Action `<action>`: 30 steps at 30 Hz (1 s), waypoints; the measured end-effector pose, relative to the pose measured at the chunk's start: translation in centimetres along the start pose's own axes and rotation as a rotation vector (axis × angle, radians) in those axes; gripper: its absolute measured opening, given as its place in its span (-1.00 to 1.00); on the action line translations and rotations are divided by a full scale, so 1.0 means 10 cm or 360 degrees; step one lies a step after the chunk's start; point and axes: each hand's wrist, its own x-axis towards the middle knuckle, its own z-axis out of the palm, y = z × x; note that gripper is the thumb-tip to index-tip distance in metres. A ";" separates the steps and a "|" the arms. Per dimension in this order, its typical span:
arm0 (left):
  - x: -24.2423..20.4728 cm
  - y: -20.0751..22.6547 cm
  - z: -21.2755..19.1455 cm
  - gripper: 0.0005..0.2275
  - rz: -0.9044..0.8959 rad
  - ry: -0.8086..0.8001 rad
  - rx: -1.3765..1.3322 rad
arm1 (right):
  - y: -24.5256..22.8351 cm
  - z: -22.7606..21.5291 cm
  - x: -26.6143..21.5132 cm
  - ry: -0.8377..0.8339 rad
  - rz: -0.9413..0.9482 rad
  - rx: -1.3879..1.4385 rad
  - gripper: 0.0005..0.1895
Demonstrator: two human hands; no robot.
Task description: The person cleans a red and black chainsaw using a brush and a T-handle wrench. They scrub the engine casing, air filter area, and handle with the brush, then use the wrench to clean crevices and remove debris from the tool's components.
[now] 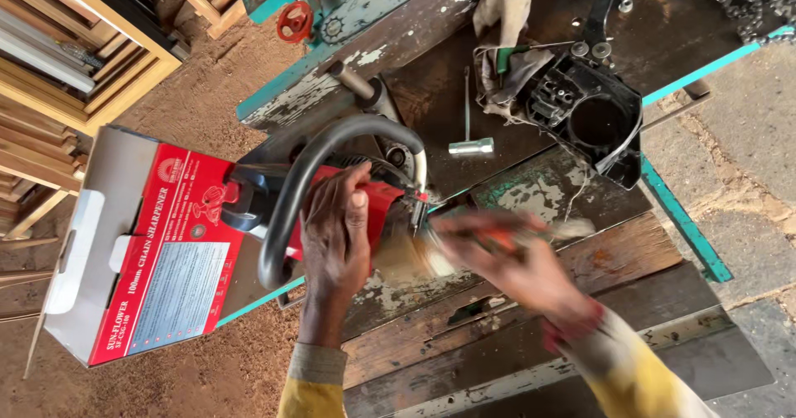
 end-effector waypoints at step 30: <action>0.02 0.20 0.13 -0.75 -0.0056 0.0105 0.0478 | -0.35 -0.07 0.61 0.0011 0.0141 0.0133 -0.84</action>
